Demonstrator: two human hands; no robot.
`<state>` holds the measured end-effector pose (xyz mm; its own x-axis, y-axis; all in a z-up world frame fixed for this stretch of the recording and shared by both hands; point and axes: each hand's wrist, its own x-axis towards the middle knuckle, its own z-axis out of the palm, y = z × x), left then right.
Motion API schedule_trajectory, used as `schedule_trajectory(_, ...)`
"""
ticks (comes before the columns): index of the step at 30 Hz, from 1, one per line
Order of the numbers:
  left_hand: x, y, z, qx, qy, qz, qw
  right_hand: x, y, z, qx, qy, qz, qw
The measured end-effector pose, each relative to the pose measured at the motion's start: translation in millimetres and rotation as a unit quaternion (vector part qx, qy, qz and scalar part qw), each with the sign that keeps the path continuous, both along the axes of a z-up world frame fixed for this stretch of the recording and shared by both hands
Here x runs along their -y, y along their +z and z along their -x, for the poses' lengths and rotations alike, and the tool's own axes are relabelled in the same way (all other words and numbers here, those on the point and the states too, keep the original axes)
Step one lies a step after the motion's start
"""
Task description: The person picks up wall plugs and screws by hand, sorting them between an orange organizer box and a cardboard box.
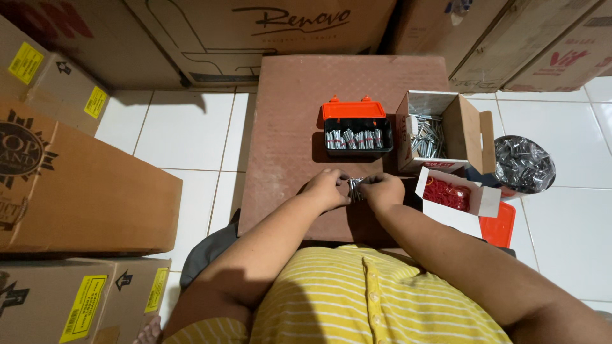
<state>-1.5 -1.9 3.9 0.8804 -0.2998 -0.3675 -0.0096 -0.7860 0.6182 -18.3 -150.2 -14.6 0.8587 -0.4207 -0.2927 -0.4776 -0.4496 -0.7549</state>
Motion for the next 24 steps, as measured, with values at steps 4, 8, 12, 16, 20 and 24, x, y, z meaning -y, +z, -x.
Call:
schedule_trajectory(4, 2.6, -9.5, -1.4, 0.003, 0.011, 0.003, 1.000, 4.8, -16.7, -3.4, -0.007, 0.019, 0.017, 1.000)
schedule_trajectory(8, 2.1, -12.2, -0.9, -0.002, 0.020, 0.001, 1.000, 5.9, -16.0, -3.0, -0.025, 0.019, -0.006, 0.999)
schedule_trajectory(12, 2.1, 0.7, 2.1, 0.000, 0.016, 0.001, 1.000, 5.1, -18.2, -1.7, -0.043, 0.029, -0.010, 0.999)
schedule_trajectory(16, 5.3, -15.9, -2.8, 0.005, 0.021, -0.016, 1.000, 12.6, -20.4, -6.3, -0.052, 0.038, -0.018, 0.998)
schedule_trajectory(20, 6.6, -42.3, -6.2, -0.013, 0.080, -0.024, 0.996, 19.2, 7.5, -3.3, -0.074, 0.035, -0.059, 0.995)
schedule_trajectory(24, 14.7, -19.2, 2.9, -0.043, 0.095, -0.059, 0.993, 9.7, 20.0, 4.9, -0.047, 0.065, 0.009, 0.997)
